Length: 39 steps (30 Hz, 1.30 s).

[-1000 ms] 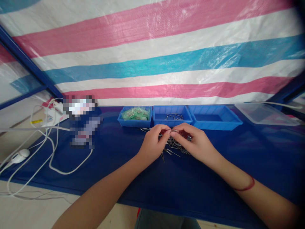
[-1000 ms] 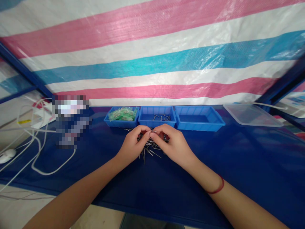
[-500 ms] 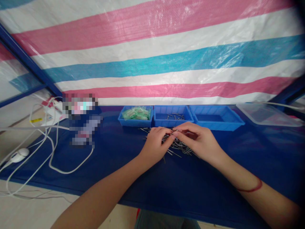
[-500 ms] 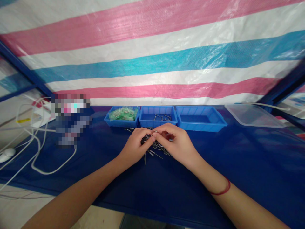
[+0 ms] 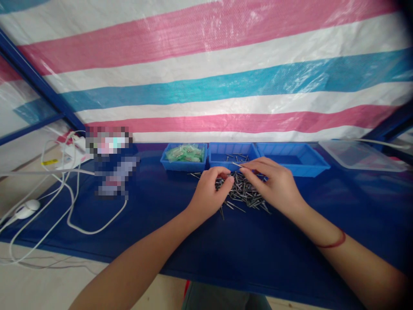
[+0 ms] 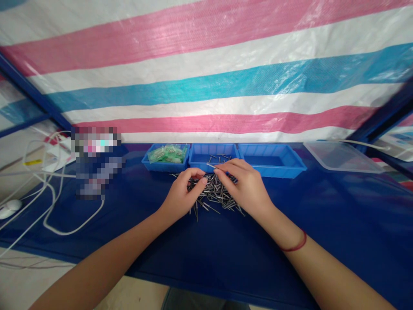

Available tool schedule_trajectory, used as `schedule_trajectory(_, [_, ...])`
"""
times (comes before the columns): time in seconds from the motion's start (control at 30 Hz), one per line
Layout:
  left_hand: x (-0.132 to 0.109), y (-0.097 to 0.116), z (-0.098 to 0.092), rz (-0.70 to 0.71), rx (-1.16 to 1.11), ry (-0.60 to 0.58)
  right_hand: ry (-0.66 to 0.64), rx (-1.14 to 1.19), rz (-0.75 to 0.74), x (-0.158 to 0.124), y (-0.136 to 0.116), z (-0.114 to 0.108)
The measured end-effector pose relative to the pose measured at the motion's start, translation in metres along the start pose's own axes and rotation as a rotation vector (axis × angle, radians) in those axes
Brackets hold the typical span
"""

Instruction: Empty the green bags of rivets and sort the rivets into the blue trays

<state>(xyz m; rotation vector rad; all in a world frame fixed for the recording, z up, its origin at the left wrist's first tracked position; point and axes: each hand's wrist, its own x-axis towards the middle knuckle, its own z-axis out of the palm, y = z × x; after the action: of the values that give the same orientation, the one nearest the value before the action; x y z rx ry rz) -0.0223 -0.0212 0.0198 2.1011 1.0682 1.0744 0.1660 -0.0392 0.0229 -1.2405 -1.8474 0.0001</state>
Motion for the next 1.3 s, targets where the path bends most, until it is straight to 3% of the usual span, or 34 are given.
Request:
schedule_trajectory(0.2, [-0.003, -0.003, 0.004, 0.155, 0.183, -0.139, 0.13, -0.409, 0.062, 0.007, 0.026, 0.006])
schedule_trajectory(0.43, [-0.007, -0.004, 0.003, 0.333, 0.467, -0.335, 0.098, -0.341, 0.068, -0.001, 0.012, 0.006])
schedule_trajectory(0.7, [-0.006, -0.002, 0.004, 0.324, 0.559, -0.331, 0.055, -0.209, 0.066, -0.005, 0.001, 0.005])
schedule_trajectory(1.3, [-0.008, -0.005, 0.015, 0.344, 0.694, -0.318, 0.002, -0.16, 0.045, -0.007, -0.003, 0.006])
